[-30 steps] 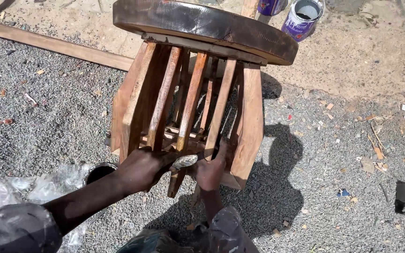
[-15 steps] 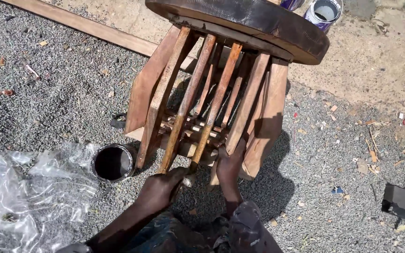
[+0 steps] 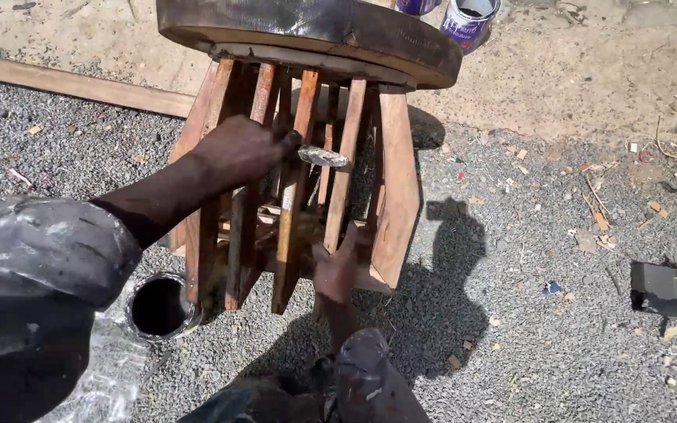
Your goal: Applying stain to the legs of a wooden stool using a paintbrush in a workshop environment.
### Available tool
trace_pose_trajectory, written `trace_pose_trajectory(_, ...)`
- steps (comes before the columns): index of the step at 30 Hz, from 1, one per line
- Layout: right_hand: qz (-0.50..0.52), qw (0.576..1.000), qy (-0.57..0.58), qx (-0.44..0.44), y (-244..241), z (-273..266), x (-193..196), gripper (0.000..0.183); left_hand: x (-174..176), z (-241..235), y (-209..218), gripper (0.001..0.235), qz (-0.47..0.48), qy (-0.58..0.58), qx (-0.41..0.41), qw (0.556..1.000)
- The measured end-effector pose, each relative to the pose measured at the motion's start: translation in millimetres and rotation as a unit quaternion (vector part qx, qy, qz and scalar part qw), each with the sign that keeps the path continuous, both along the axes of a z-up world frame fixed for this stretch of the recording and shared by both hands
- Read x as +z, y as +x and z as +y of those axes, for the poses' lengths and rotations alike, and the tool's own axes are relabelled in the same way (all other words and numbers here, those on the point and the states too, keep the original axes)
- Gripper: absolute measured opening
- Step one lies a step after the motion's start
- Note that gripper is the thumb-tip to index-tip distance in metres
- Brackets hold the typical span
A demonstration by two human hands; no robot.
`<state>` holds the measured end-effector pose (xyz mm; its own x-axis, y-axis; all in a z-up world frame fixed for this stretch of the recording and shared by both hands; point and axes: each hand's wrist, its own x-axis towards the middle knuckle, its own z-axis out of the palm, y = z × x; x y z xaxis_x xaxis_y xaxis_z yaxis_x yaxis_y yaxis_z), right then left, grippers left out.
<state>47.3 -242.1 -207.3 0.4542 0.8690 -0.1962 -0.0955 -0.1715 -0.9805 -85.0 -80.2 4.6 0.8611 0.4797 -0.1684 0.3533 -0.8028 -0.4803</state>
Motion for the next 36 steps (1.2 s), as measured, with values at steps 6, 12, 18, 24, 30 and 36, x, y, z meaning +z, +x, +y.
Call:
trace_pose_trajectory(6,-0.039,0.998,-0.039,0.000,-3,-1,18,0.065,-45,-38,-47,0.037,-0.019,-0.133,0.063,0.989)
trace_pose_trajectory(12,-0.044,0.999,0.004,0.016,-5,-8,14,0.074,-163,-172,-125,0.032,-0.081,-0.468,0.247,0.845)
trace_pose_trajectory(18,-0.053,0.997,-0.011,0.060,-2,-5,-12,0.093,-89,-189,-68,0.075,-0.135,-0.545,0.488,0.668)
trace_pose_trajectory(24,-0.134,0.988,0.028,0.071,5,-6,-18,0.099,-93,-116,-77,0.090,-0.207,-0.033,0.086,0.974)
trace_pose_trajectory(30,-0.042,0.996,-0.017,0.076,5,-13,6,0.091,-176,-205,-122,0.100,-0.105,-0.246,0.220,0.938)
trace_pose_trajectory(36,-0.071,0.993,-0.051,0.078,4,-25,-15,0.086,-132,-266,-136,0.079,-0.276,-0.498,0.644,0.511)
